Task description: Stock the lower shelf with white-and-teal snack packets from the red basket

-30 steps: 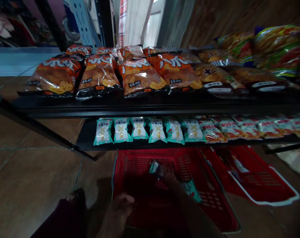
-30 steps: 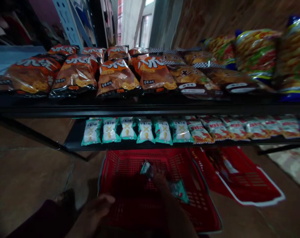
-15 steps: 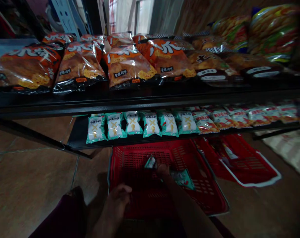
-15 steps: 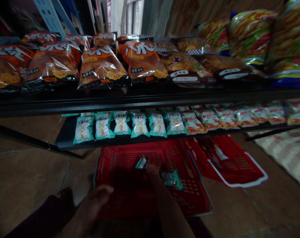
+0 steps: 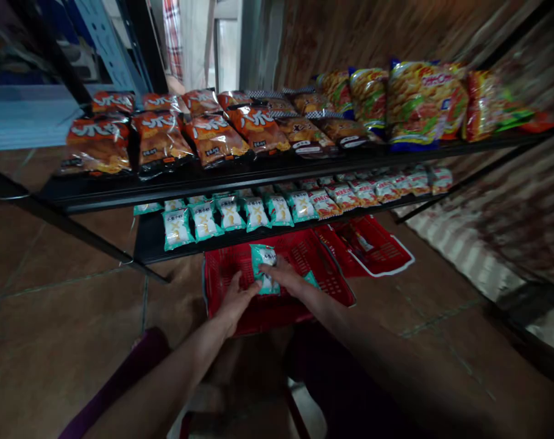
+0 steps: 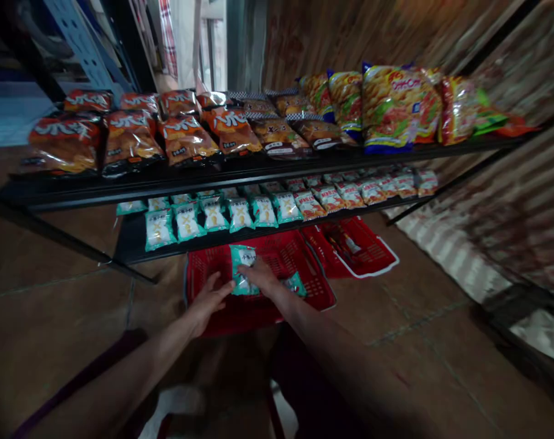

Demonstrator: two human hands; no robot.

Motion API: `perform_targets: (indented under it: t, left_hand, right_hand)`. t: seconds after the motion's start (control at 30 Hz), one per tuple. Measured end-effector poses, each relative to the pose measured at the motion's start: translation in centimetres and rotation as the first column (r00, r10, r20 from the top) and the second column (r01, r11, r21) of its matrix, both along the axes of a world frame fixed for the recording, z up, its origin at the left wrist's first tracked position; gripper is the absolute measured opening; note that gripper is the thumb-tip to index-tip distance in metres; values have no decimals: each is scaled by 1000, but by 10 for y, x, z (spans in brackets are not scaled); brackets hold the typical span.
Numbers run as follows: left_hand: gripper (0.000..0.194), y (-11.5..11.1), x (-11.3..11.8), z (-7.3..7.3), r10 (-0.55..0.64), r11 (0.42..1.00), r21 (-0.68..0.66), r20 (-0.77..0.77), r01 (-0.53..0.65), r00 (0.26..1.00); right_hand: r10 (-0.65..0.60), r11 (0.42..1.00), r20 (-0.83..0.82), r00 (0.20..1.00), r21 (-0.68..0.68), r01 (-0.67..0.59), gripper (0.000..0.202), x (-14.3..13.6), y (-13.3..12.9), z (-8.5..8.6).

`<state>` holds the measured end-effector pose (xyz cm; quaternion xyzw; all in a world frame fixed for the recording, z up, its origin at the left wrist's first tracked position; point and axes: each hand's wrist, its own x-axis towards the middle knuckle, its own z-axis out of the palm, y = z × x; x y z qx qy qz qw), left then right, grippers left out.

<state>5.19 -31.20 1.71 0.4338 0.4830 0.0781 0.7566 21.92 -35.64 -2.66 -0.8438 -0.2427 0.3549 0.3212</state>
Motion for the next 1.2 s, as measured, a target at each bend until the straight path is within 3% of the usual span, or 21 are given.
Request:
perform_targets:
  t: [0.07,0.17,0.33,0.57,0.7,0.93,1.2]
  left_hand:
    - [82,-6,-1,8,-5,1000,-26,103,7,995]
    - [78,-11,-4,17,5,999,30,233,-12,972]
    - [70,-9,-11,21,85,995,29,257,-95,963]
    - [60,1,-12,23,227,973,-130,374,-191,899]
    - [45,5,-12,22,304,949,-189,326,-253,895]
    - [37,10,-15,21,235,956,-241,289,-167,928]
    - [35,7,-12,26,174,973,-197,271,-122,947]
  right_hand:
    - [-16,1000,8,1000,-3,16,53,-18,-4,27]
    - [-36,987,-58,998,153,44,61,-40,-9,60]
    - [-40,947,-289,956,293,129,64,-55,-5,85]
    - [-21,907,-396,918,379,184,61,-54,13,77]
    - [8,900,-479,878,386,202,61,-56,10,73]
    - [-99,866,-658,747,313,390,37,-34,6,80]
    - [-121,853,-639,760,324,408,35,-9,11,80]
